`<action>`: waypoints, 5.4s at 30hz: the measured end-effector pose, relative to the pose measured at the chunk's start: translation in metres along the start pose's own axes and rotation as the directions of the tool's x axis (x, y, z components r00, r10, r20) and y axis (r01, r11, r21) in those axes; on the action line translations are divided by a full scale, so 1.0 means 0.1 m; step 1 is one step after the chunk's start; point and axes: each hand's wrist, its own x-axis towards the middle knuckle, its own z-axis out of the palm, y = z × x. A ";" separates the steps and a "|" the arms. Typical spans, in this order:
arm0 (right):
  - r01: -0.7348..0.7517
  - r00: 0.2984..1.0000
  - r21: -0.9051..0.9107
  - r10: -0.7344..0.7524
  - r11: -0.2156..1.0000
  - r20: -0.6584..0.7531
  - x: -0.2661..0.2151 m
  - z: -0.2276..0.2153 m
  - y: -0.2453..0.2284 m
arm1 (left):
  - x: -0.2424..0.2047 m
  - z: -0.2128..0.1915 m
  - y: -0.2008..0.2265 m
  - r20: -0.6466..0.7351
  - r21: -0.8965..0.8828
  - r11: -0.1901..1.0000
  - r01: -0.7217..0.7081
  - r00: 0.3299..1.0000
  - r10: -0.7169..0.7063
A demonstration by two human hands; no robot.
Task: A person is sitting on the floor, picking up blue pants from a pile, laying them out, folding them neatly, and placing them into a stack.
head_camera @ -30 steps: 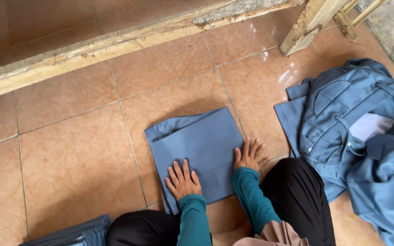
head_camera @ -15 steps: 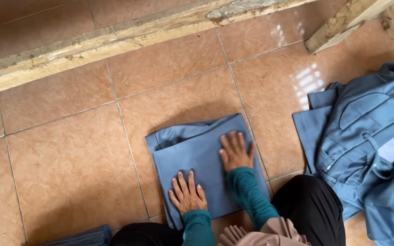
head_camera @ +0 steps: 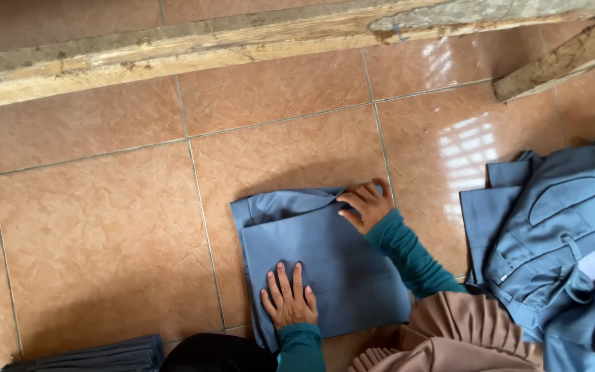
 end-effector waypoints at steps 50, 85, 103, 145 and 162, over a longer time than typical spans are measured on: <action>-0.710 0.581 -0.318 0.778 0.628 0.238 -1.13 0.52 0.14 | 0.09 0.03 -0.02 -0.168 -0.038 0.997 -0.067 0.984 0.060; -0.642 0.724 -0.339 0.689 0.688 0.026 -2.06 0.25 -1.00 | 0.08 -0.04 -0.01 -0.193 -0.034 0.994 -0.102 0.977 0.094; -0.693 0.692 -0.194 0.716 0.694 0.087 -2.08 0.15 -1.00 | -0.09 0.16 -0.06 -0.290 -0.013 0.991 -0.136 0.949 0.127; -0.777 0.487 0.218 0.344 0.590 0.803 -2.19 -0.26 -1.15 | -0.22 -2.73 0.44 0.484 -0.824 -0.552 0.131 0.669 -0.564; -0.905 0.261 0.416 0.652 -0.092 0.711 -2.66 0.82 -0.31 | 0.38 0.90 -1.57 0.245 -0.480 0.688 0.545 0.836 -0.491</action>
